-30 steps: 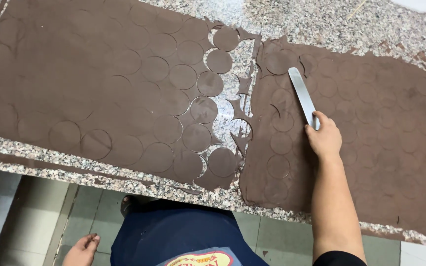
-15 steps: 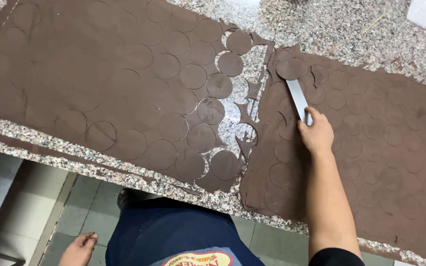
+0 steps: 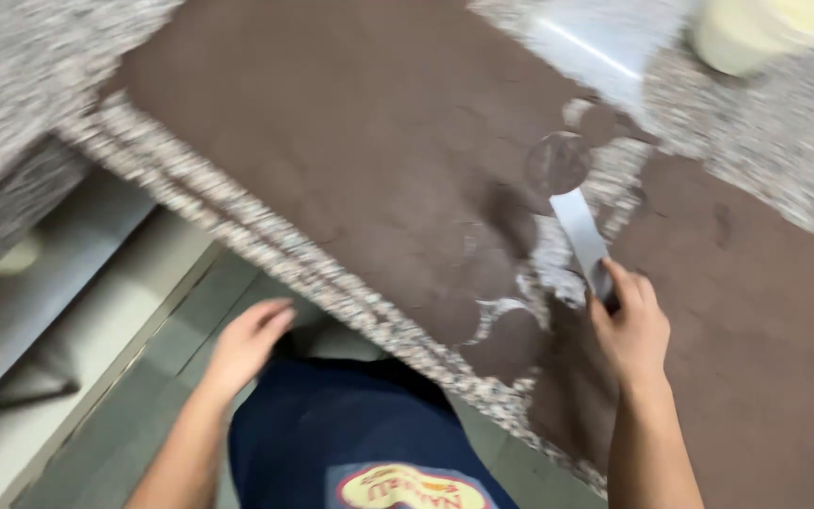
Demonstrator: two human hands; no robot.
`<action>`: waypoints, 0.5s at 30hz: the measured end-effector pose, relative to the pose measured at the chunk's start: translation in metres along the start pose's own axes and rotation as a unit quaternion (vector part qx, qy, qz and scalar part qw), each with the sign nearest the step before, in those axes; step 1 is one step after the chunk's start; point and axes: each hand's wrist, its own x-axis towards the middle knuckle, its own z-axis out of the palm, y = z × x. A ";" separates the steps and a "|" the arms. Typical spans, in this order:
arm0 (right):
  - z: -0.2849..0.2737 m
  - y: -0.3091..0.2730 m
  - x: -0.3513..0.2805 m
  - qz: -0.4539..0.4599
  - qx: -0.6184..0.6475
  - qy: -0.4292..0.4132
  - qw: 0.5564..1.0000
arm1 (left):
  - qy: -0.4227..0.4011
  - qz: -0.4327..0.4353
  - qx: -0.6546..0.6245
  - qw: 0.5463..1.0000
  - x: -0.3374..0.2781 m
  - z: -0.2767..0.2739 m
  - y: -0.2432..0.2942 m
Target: Cutting out and collecting circular chocolate discs from a thin layer of chocolate using a spatula.
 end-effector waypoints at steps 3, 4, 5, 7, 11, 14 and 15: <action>0.021 -0.080 -0.012 -0.093 0.061 -0.048 0.993 | -0.047 0.054 -0.297 0.952 0.033 0.011 0.055; 0.030 -0.107 -0.016 -0.112 0.070 -0.062 0.989 | -0.023 0.046 -0.302 0.952 0.039 0.009 0.062; 0.039 -0.134 -0.020 -0.146 0.088 -0.080 0.982 | -0.060 0.049 -0.418 0.905 0.048 0.006 0.068; 0.053 -0.182 -0.026 -0.196 0.115 -0.110 0.968 | -0.073 0.058 -0.531 0.842 0.060 -0.010 0.074; 0.080 -0.256 -0.031 -0.255 0.098 -0.145 0.951 | -0.081 0.036 -0.630 0.771 0.071 -0.053 0.045; 0.097 -0.294 -0.032 -0.296 0.048 -0.152 0.942 | -0.036 0.005 -0.643 0.765 0.070 -0.099 -0.003; 0.105 -0.304 -0.030 -0.310 0.021 -0.150 0.939 | -0.012 -0.017 -0.650 0.759 0.069 -0.116 -0.020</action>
